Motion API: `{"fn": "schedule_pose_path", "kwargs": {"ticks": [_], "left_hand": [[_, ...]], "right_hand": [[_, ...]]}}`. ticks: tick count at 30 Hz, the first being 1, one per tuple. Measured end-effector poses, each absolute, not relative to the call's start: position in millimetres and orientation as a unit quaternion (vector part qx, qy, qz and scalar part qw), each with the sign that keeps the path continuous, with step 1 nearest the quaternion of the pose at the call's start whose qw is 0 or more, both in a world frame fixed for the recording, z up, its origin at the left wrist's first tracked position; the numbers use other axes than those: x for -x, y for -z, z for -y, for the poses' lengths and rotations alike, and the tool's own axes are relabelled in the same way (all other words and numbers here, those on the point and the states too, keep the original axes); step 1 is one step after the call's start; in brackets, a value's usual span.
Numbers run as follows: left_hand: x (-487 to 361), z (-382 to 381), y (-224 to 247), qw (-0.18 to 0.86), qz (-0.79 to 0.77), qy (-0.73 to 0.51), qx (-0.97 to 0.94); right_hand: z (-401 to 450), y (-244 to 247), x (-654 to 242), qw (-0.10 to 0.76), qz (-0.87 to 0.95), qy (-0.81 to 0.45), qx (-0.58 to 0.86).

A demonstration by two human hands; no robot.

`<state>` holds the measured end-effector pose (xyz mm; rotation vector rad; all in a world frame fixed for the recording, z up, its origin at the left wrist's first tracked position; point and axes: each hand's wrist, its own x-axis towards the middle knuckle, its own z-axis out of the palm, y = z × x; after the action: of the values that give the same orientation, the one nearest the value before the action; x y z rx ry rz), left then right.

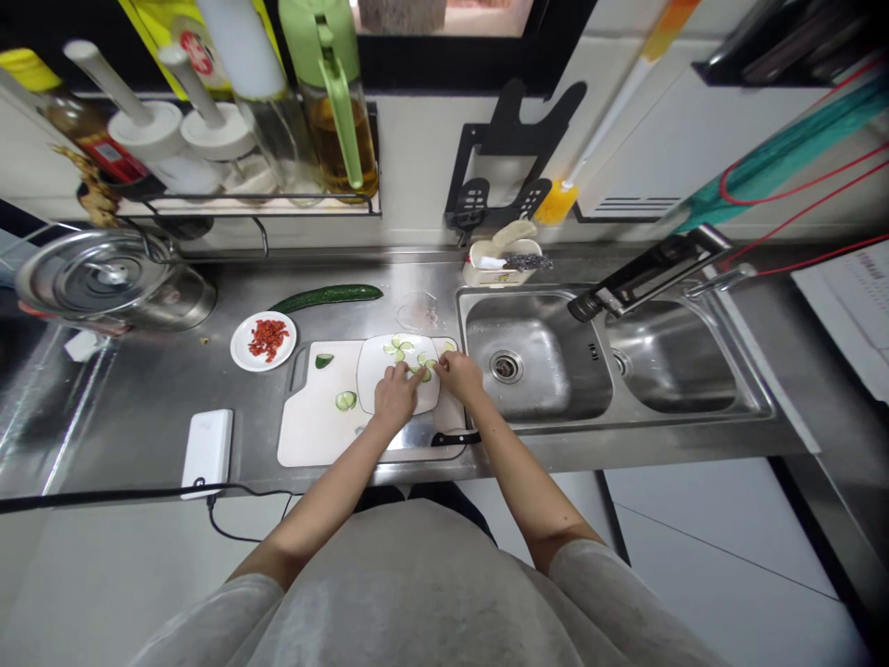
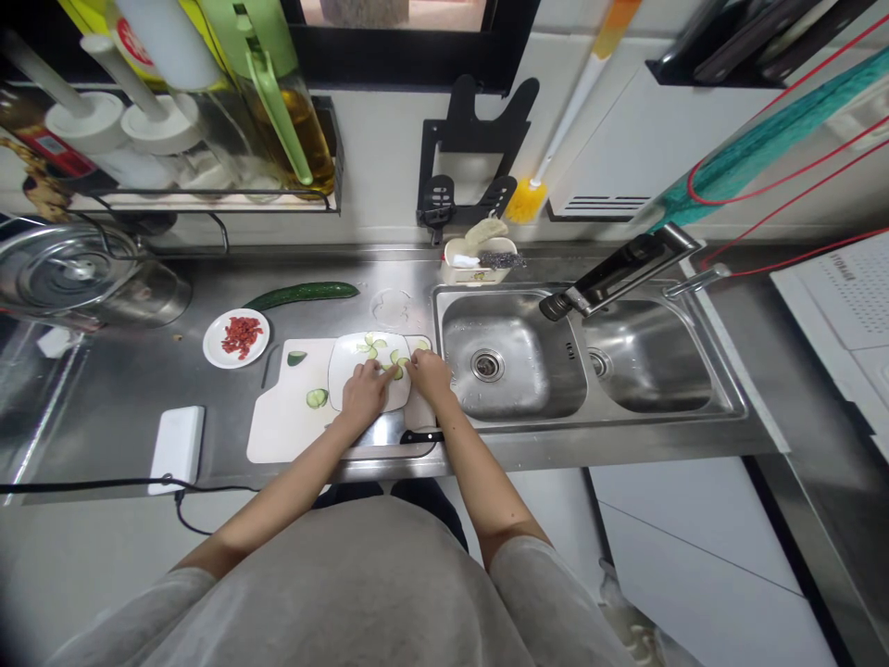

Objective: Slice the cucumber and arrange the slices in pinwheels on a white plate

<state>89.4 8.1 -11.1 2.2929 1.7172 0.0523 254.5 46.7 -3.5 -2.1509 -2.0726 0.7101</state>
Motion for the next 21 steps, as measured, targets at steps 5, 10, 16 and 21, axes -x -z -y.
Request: {"fn": "schedule_pose_path", "kwargs": {"ticks": [5,10,16,21], "left_hand": [[-90,-7,7,0.155,-0.600,-0.025,-0.784],[-90,-4,0,0.168,-0.610,-0.064,-0.772],[-69,20,-11,0.175,-0.620,-0.150,-0.750],[-26,57,-13,0.170,-0.644,-0.272,-0.695]], "right_hand": [[-48,2,-257,0.045,0.669,-0.254,0.697],[-50,1,-263,0.096,0.644,-0.265,0.711],[-51,-8,-267,0.215,0.662,-0.246,0.674],[-43,-22,-280,0.338,0.650,-0.198,0.651]]}}
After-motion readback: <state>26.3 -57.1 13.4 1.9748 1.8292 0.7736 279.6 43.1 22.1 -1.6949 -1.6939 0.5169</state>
